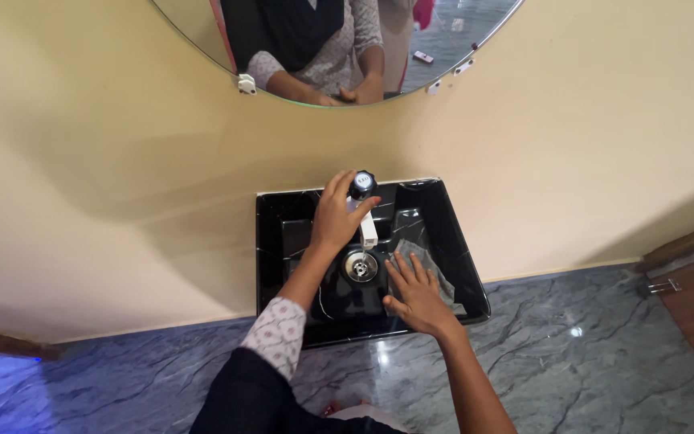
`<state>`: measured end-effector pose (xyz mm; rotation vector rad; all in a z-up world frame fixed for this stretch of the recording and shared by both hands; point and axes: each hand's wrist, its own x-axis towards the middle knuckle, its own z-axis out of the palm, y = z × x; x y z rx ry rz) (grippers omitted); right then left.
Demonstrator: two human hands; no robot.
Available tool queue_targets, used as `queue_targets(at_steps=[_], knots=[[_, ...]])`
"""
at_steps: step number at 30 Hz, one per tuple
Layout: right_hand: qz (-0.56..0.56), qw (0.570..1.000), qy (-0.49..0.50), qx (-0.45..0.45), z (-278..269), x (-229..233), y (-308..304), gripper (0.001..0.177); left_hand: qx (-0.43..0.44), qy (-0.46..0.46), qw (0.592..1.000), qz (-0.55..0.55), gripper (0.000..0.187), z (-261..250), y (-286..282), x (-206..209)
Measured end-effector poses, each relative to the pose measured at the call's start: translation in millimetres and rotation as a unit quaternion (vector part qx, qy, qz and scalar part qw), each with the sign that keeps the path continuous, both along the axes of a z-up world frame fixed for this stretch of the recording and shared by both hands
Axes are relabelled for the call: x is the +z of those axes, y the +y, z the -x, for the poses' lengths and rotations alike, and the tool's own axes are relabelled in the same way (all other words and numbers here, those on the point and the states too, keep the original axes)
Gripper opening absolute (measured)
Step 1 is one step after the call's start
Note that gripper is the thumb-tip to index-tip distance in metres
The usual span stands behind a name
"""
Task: The person wipes a black marble sink with a cloth, focusing on the basin, faucet, and drain area. They repeatedly wipe different sections of the sink surface and the faucet handle.
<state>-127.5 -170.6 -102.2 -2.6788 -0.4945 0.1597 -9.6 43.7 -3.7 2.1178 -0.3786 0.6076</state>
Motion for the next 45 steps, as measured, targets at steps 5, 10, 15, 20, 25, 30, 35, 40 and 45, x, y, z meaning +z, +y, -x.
queue_targets(at_steps=[5,10,15,20,25,30,35,40,45], knots=[[0.006,1.000,-0.011,-0.005,4,9,3,0.096,0.041,0.024,0.999,0.005,0.052,-12,-11,6],[0.015,1.000,0.004,-0.013,4,14,5,0.095,0.006,-0.019,1.000,0.019,0.046,-20,-5,2],[0.009,1.000,0.003,-0.015,3,11,4,0.094,-0.019,-0.031,0.999,0.026,0.046,-21,-1,2],[0.020,0.999,0.025,-0.028,1,6,4,0.088,-0.023,0.006,0.999,0.021,0.052,-19,3,6],[0.002,0.995,0.045,-0.085,-3,1,3,0.077,-0.044,-0.018,0.998,0.035,0.052,-18,7,2],[0.004,0.994,0.043,-0.103,-5,-4,2,0.073,-0.034,-0.008,0.998,0.044,0.052,-19,6,-2],[-0.002,0.994,0.033,-0.104,-4,0,3,0.073,-0.020,-0.008,0.999,0.034,0.052,-19,5,-1],[0.022,0.989,0.068,-0.128,-2,9,8,0.080,-0.036,0.027,0.999,0.017,0.059,-16,8,3],[0.083,0.980,0.126,-0.131,-6,7,7,0.090,-0.045,0.033,0.998,-0.009,0.066,5,27,-6]])
